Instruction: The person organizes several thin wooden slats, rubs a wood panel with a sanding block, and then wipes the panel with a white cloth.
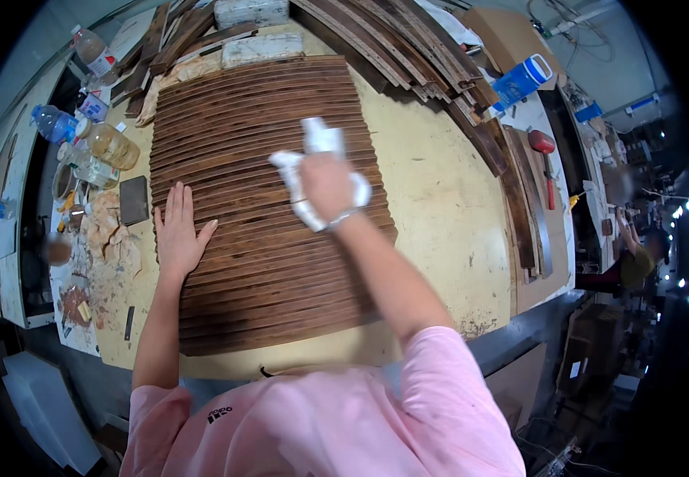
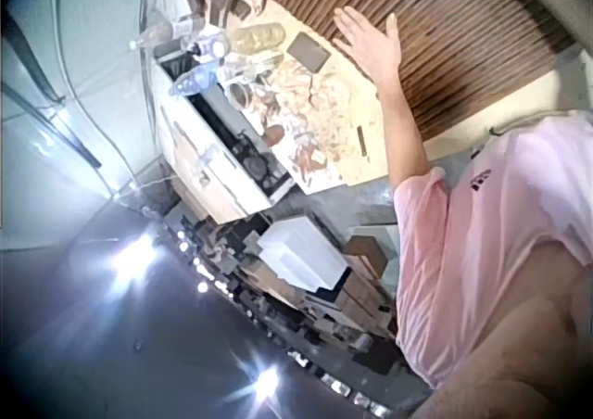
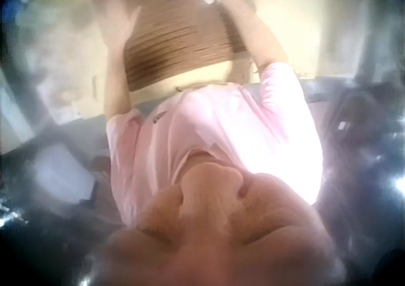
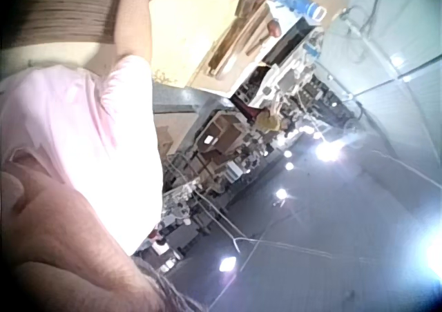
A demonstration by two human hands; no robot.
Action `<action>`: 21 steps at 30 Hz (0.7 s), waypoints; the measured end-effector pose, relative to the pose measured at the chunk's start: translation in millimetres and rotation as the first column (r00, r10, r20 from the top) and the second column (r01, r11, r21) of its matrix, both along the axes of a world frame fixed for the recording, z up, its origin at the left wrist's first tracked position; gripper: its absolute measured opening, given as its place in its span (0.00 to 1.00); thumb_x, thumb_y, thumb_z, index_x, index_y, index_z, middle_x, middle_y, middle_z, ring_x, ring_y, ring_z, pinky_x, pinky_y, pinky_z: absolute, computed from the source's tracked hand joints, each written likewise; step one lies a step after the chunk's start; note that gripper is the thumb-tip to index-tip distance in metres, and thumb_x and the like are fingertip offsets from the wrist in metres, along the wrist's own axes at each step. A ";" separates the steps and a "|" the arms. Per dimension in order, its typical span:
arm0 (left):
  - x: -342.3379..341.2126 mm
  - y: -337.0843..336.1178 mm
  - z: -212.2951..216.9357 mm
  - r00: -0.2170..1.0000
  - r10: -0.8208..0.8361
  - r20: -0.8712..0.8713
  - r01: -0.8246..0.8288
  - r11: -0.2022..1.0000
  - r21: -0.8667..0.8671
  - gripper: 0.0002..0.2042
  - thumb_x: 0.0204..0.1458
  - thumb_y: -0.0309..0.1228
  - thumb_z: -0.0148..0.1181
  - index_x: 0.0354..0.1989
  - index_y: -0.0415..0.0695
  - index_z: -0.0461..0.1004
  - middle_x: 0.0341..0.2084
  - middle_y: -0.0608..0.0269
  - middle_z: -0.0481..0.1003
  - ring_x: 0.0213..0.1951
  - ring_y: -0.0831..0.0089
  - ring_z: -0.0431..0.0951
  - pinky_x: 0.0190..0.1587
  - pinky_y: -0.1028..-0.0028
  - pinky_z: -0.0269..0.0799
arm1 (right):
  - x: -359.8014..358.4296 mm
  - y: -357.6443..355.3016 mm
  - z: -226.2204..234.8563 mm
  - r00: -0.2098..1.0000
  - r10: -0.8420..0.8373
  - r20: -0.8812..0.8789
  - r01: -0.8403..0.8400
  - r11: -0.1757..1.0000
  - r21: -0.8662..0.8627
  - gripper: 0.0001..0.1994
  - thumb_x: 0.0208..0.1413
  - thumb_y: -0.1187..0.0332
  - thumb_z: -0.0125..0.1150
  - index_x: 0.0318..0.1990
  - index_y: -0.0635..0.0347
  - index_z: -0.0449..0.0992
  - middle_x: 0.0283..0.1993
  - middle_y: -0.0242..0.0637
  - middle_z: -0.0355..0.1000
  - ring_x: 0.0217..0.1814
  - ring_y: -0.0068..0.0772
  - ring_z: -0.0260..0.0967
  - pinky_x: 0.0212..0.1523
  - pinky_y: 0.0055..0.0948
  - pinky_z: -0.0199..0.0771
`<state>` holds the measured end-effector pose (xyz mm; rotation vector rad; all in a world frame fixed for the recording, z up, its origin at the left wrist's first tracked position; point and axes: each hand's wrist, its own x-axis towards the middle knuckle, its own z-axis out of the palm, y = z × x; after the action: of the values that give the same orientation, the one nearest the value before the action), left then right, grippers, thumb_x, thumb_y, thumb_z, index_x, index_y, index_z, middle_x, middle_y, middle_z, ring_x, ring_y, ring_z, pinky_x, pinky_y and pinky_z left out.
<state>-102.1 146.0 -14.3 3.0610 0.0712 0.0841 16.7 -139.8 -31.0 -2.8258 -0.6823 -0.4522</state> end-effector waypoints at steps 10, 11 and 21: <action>6.5 -7.4 -1.5 1.000 -0.010 -0.021 0.010 1.000 -0.016 0.42 0.56 0.53 0.56 0.72 0.40 0.50 0.73 0.55 0.49 0.74 0.61 0.47 0.72 0.49 0.40 | -43.5 90.3 15.1 0.882 0.442 0.165 -0.465 0.872 0.153 0.04 0.50 0.69 0.57 0.29 0.57 0.77 0.26 0.42 0.73 0.30 0.41 0.73 0.35 0.44 0.73; 4.6 -5.8 -4.0 0.999 0.001 -0.033 0.000 1.000 0.006 0.42 0.55 0.53 0.56 0.72 0.41 0.49 0.73 0.55 0.49 0.73 0.61 0.47 0.72 0.49 0.40 | -36.1 85.3 11.5 0.896 0.423 0.132 -0.440 0.884 0.157 0.04 0.50 0.69 0.57 0.28 0.57 0.77 0.26 0.41 0.73 0.31 0.41 0.73 0.36 0.44 0.72; 3.5 -4.4 -6.6 1.000 -0.019 0.022 0.019 1.000 -0.012 0.41 0.57 0.54 0.55 0.73 0.42 0.48 0.73 0.54 0.49 0.73 0.58 0.47 0.72 0.47 0.40 | 21.1 -155.3 29.0 0.905 -0.413 -0.105 0.401 0.909 -0.117 0.10 0.57 0.63 0.56 0.40 0.59 0.76 0.41 0.46 0.76 0.44 0.49 0.72 0.45 0.47 0.72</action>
<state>-98.6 141.6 -20.9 3.0470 0.0409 0.1157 37.9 -295.1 -2.0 -3.0549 -0.0806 -0.3017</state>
